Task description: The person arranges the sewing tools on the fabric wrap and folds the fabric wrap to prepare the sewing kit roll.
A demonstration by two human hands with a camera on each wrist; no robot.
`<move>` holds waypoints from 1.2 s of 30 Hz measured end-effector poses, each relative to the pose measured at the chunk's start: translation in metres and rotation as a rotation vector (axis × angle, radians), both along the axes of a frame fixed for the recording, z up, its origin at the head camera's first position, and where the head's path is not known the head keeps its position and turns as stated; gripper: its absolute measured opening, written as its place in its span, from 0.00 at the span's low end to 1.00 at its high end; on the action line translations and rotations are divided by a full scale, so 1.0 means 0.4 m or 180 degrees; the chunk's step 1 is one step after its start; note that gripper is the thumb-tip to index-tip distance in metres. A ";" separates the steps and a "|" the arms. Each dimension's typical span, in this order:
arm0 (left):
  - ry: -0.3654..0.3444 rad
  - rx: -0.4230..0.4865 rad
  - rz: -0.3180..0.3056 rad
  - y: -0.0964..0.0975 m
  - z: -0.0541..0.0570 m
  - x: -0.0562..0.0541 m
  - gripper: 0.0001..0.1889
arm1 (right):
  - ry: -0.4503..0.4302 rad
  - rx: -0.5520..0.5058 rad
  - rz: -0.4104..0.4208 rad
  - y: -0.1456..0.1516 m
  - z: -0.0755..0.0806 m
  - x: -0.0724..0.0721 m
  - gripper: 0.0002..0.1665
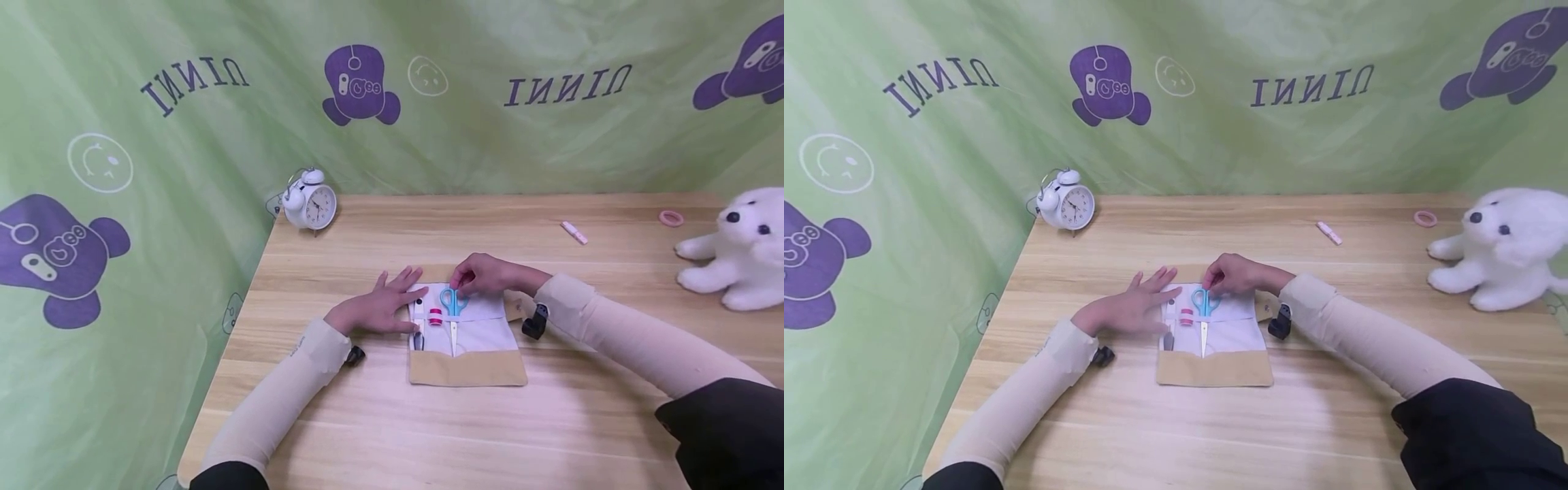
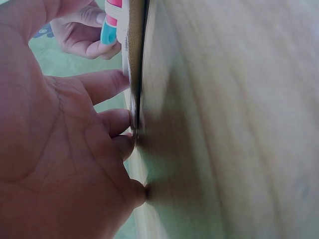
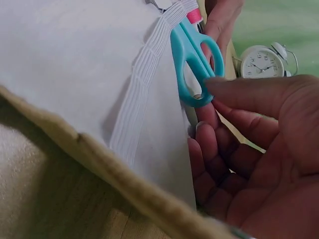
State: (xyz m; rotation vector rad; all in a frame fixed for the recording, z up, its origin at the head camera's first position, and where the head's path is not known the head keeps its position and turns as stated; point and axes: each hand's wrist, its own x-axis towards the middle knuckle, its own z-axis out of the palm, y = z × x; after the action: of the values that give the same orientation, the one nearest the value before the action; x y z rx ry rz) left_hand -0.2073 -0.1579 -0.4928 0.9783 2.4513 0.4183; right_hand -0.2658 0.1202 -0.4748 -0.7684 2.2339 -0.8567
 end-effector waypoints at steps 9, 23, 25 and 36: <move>0.0073 -0.0033 -0.0022 0.010 -0.003 -0.003 0.44 | 0.0136 -0.0033 0.0110 0.008 0.000 0.009 0.06; 0.0041 -0.0044 -0.0011 0.017 0.000 -0.007 0.43 | 0.0290 -0.0052 0.0263 0.020 0.003 0.019 0.10; 0.0039 -0.0039 -0.0031 0.017 0.002 -0.009 0.42 | 0.0307 -0.0038 0.0221 0.020 0.003 0.021 0.11; 0.0032 0.0009 -0.0073 0.023 0.012 -0.005 0.40 | 0.1448 0.0021 -0.0377 0.144 0.083 -0.006 0.14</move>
State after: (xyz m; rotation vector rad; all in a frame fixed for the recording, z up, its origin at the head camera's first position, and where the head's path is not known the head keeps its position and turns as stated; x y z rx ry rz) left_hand -0.2094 -0.1486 -0.4879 1.0111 2.4468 0.4102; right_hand -0.2684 0.1776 -0.4415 -0.9065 2.7026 -0.7873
